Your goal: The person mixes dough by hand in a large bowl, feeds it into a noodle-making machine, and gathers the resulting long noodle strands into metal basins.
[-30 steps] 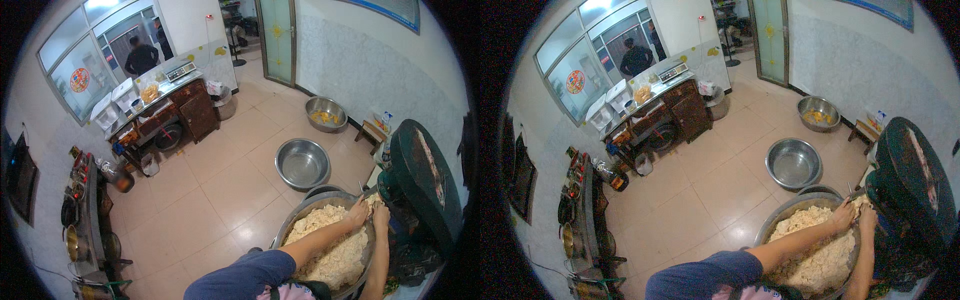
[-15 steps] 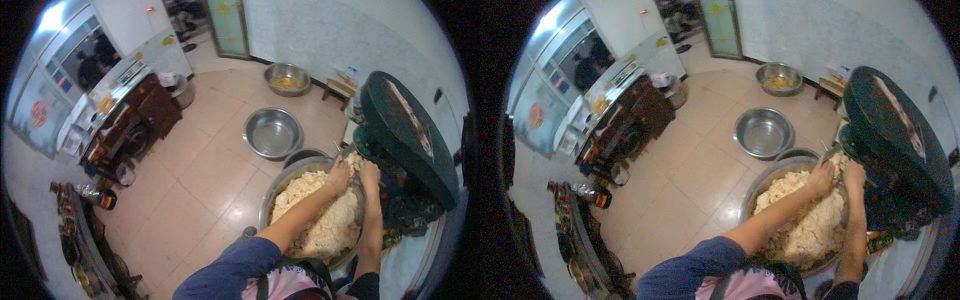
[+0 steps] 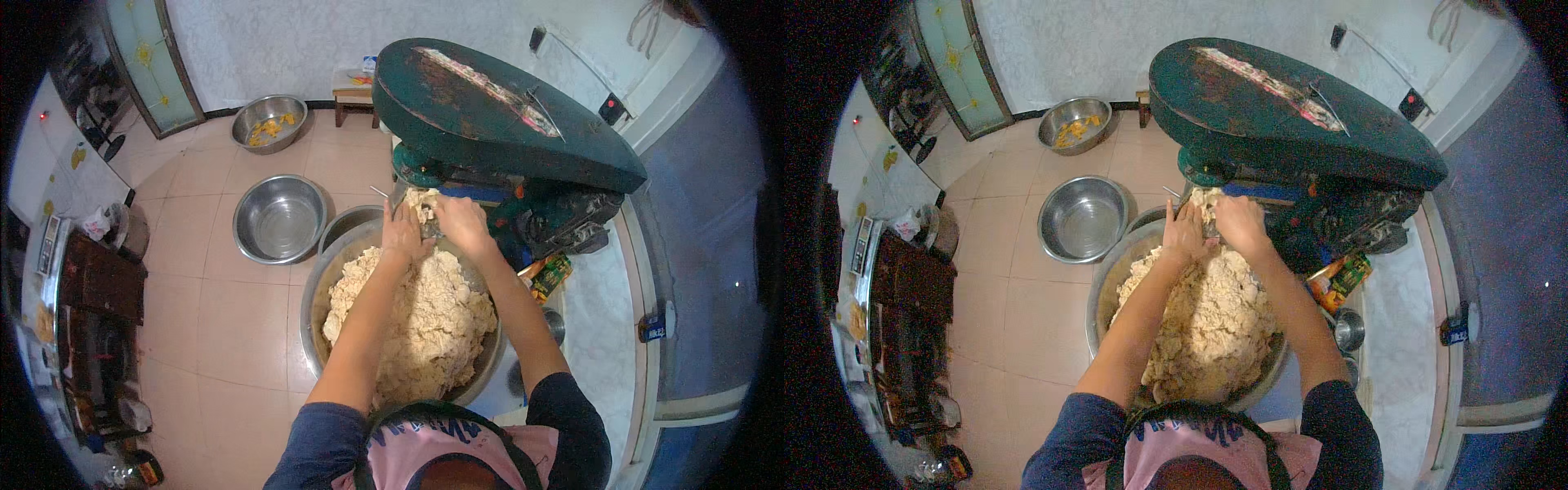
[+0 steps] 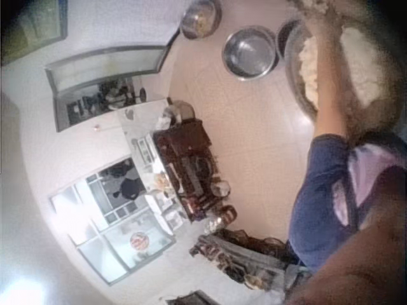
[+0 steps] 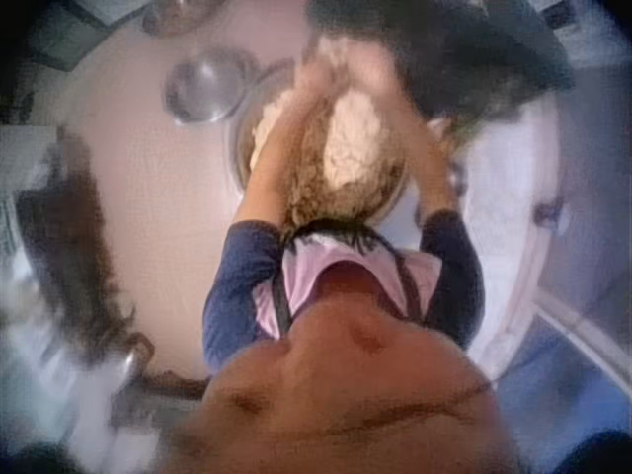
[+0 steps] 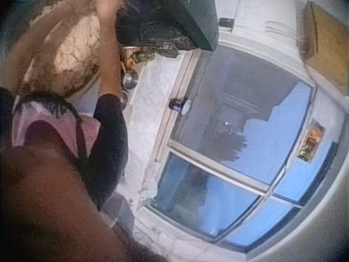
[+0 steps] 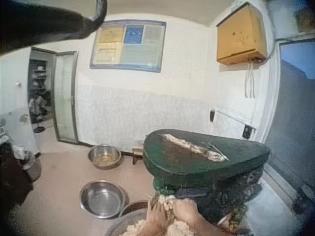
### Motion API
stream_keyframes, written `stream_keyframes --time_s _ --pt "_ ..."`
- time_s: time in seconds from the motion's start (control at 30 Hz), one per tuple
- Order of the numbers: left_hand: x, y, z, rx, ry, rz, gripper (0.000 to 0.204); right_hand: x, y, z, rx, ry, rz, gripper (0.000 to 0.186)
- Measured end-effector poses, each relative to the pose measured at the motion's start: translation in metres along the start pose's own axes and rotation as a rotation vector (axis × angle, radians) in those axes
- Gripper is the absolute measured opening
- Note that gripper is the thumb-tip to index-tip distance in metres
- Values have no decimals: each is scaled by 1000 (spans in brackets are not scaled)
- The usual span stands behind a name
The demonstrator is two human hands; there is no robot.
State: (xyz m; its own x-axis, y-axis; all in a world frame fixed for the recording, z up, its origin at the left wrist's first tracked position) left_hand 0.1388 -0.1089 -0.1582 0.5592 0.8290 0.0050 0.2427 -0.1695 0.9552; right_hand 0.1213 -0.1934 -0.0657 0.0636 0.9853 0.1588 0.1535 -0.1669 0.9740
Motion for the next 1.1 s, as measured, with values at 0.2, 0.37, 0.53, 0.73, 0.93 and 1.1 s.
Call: stream_keyframes --time_s 0.2,0.37,0.53,0.73,0.93,1.1 --pt "-4 -16 -1 -140 -50 10 93 -21 -72 41 -58 -20 7 19" --pt "-4 -9 -23 -218 -162 -142 85 -17 -84 53 -145 89 -161 23" --pt "3 -20 -6 -188 -49 -17 83 19 -28 0 3 170 -263 29" --pt "-1 -12 -10 -180 -102 -19 81 3 -55 25 -143 83 11 27" --pt "22 -13 -57 -527 -255 -366 46 -12 -78 49 -193 -20 225 28" --pt "41 -26 -103 -421 -341 -676 24 -36 -74 65 -83 -158 402 30"
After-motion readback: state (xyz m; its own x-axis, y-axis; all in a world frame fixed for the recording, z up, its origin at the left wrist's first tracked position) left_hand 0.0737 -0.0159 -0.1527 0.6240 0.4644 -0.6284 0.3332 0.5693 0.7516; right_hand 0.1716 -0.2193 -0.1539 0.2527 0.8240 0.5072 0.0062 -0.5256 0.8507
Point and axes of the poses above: each hand's wrist, its own z-axis towards the middle knuckle, its own y-axis out of the back of the hand, x = y × z, the point moved 7 cm from there along z, towards the middle knuckle, and after that the axes turned 12 degrees about x, right-handed, at the moved point
